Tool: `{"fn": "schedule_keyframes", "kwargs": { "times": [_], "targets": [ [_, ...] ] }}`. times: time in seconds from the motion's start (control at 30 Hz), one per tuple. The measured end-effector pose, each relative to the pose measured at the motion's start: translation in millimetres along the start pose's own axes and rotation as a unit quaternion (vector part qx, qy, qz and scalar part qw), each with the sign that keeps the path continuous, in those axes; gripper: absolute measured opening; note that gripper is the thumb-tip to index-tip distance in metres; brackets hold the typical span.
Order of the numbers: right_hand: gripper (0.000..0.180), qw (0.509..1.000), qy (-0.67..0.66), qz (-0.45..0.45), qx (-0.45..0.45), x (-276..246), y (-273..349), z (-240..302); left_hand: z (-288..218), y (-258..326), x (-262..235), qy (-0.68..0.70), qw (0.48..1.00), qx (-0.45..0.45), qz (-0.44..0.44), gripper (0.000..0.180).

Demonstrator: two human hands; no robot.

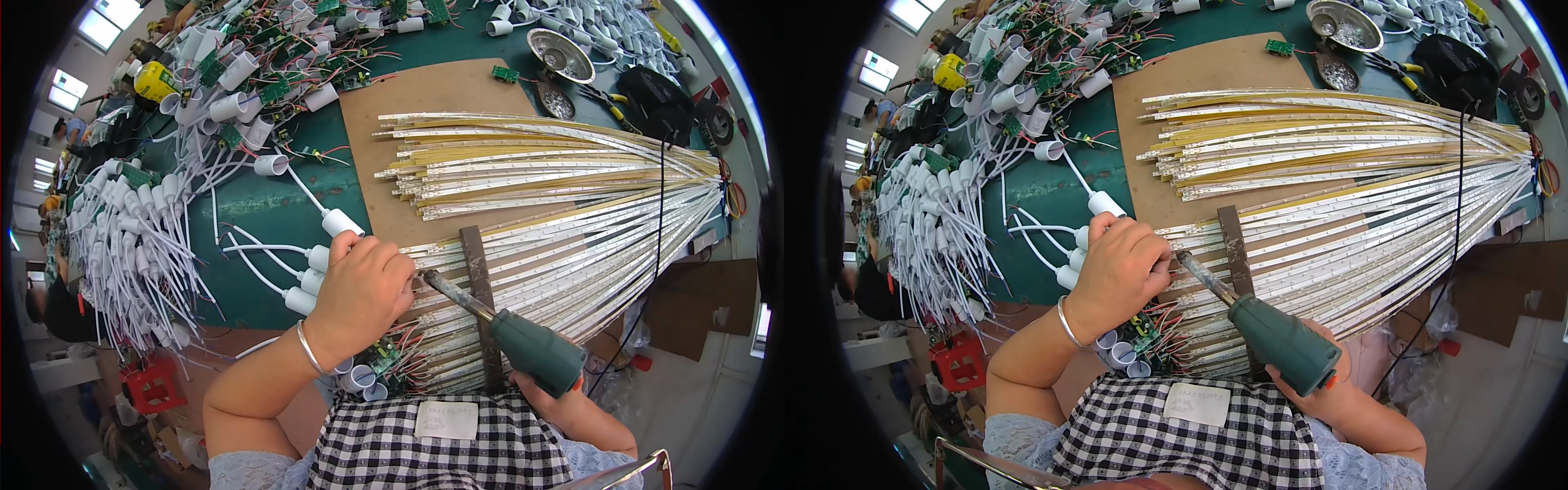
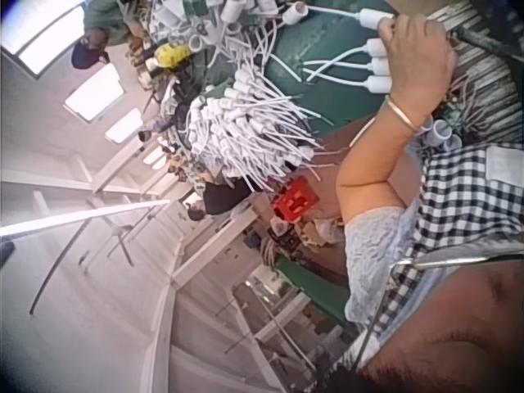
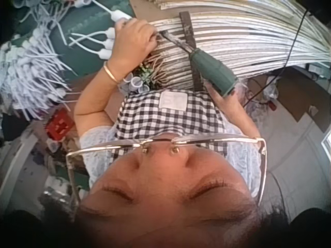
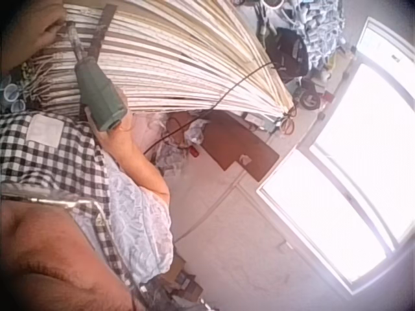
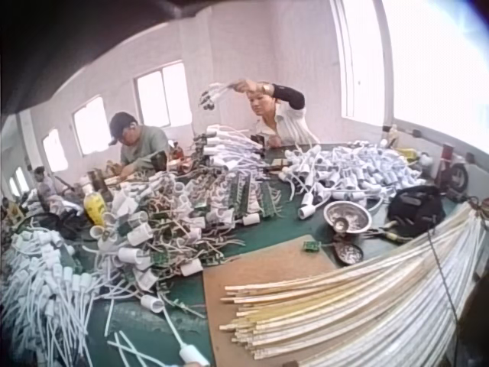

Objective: The person uses a soldering iron to attach wires to the ends of long, thin LED light strips. They pick up individual strips, align the wires, and apply solder to secure the connections. The completed units are placed on the table to the left.

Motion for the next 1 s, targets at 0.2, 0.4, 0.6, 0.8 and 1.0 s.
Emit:
{"fn": "schedule_keyframes", "kwargs": {
  "times": [0.2, 0.4, 0.6, 0.8, 1.0],
  "targets": [
    [0.036, 0.997, -0.068, 0.000, 0.045, 7, 11, -14, -1, 0, -1, 0.001, 1.000, -0.005, 0.005, 0.016],
    [0.029, 0.987, -0.111, -0.034, 0.114, 9, 16, -19, -1, 0, 0, -0.001, 1.000, -0.003, 0.002, 0.017],
    [0.042, 0.988, -0.120, 0.004, 0.101, 9, 23, -24, 0, 1, 0, -0.012, 1.000, 0.001, -0.001, 0.017],
    [0.029, 0.976, -0.166, -0.057, 0.127, 1, 23, -18, -3, 1, -2, -0.043, 0.999, 0.007, -0.019, 0.018],
    [0.017, 0.964, -0.224, -0.105, 0.100, -3, 20, -12, -4, 1, -4, -0.062, 0.998, 0.001, -0.012, 0.017]
  ]
}}
Point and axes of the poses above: each hand's wrist, its own y-axis away from the middle knuckle, its own x-axis out of the palm, z = x × y, the point moved 6 cm from there along -y, towards the middle knuckle, and after that the axes turned 7 degrees about y, right-handed, at the moved point
